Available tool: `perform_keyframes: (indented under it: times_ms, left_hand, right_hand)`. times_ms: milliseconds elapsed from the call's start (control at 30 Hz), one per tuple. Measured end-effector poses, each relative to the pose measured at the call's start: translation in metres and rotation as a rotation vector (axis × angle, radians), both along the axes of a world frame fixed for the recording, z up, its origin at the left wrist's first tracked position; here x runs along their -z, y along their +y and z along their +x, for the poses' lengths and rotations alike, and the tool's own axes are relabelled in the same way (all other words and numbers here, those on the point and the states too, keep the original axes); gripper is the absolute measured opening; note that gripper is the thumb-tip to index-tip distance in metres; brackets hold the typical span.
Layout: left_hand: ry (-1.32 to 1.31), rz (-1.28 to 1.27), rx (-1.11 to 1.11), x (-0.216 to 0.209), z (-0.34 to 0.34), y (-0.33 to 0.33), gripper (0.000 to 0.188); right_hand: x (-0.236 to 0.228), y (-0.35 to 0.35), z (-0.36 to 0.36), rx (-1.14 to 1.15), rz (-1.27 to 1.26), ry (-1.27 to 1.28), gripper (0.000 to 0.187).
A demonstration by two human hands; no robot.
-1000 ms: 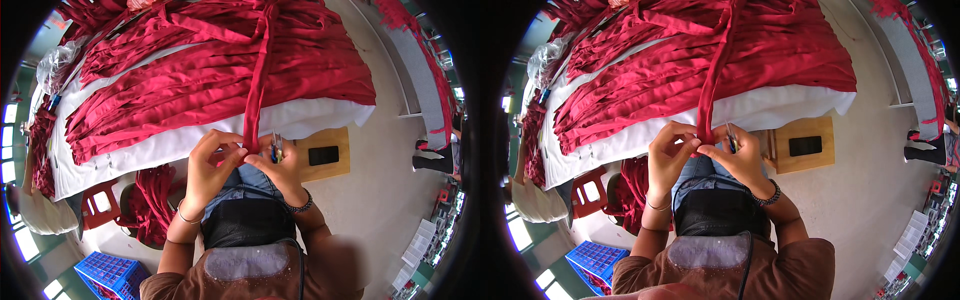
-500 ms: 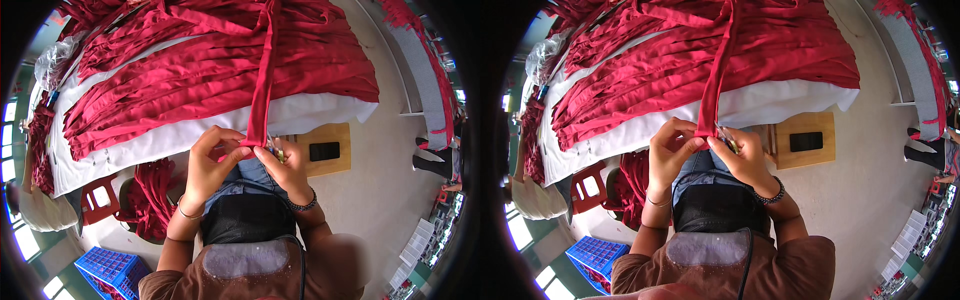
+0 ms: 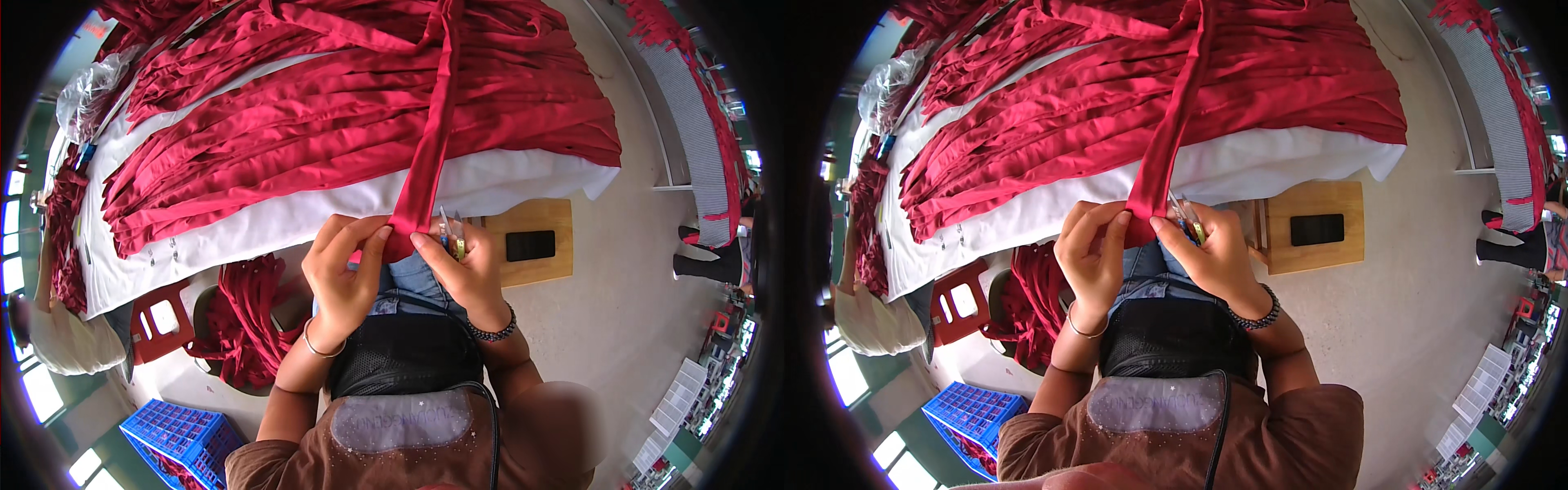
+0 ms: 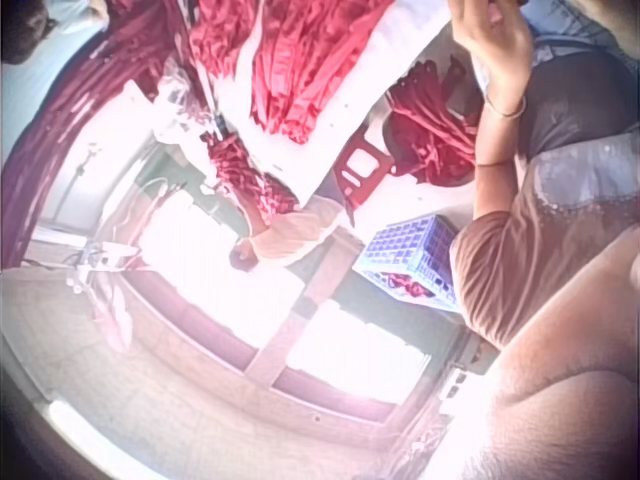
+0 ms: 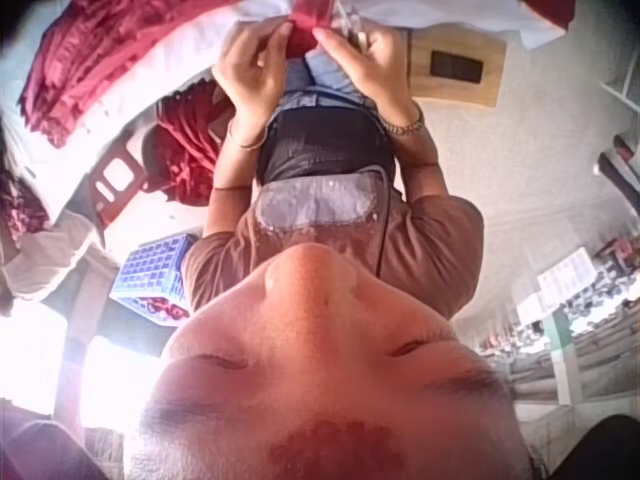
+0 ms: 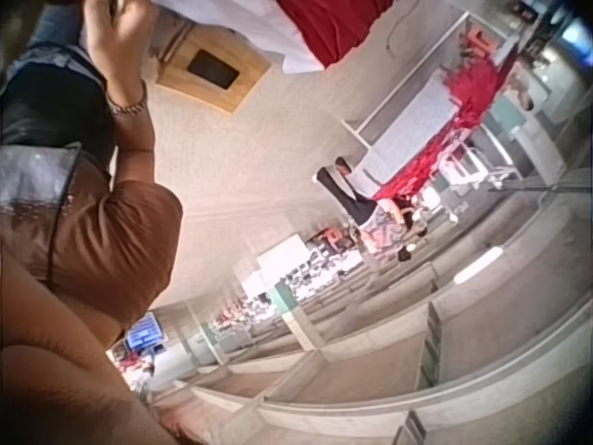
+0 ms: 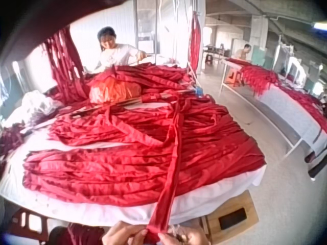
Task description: Trimming loose threads and excess material from red fabric strips using small thread snips.
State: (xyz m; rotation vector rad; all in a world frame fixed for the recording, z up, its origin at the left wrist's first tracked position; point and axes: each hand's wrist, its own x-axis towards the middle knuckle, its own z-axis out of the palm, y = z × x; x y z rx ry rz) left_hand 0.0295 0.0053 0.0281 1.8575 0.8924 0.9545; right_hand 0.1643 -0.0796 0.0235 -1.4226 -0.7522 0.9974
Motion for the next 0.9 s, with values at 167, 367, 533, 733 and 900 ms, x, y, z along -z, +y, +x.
perform_keyframes:
  times_ms: [167, 367, 533, 733, 900]
  left_hand:
    - [-0.046, 0.173, 0.029, 0.003, 0.001, 0.004, 0.011]
    - [-0.044, 0.093, 0.037, 0.008, 0.002, 0.004, 0.014]
    - [-0.026, -0.21, 0.056, 0.005, -0.004, 0.009, 0.02]
    - [-0.193, -0.446, 0.286, 0.006, 0.0, 0.022, 0.025]
    - [-0.264, -0.655, 0.159, 0.001, -0.003, 0.025, 0.012]
  right_hand:
    - [-0.002, 0.004, 0.0, 0.033, 0.033, 0.008, 0.013]
    - [0.004, 0.005, 0.0, 0.086, 0.07, -0.112, 0.015]
    - [0.01, 0.001, 0.0, 0.029, 0.079, -0.159, 0.014]
    - [0.005, 0.0, -0.012, -0.19, 0.123, -0.308, 0.013]
    - [0.005, -0.005, 0.002, -0.349, 0.057, -0.318, 0.015]
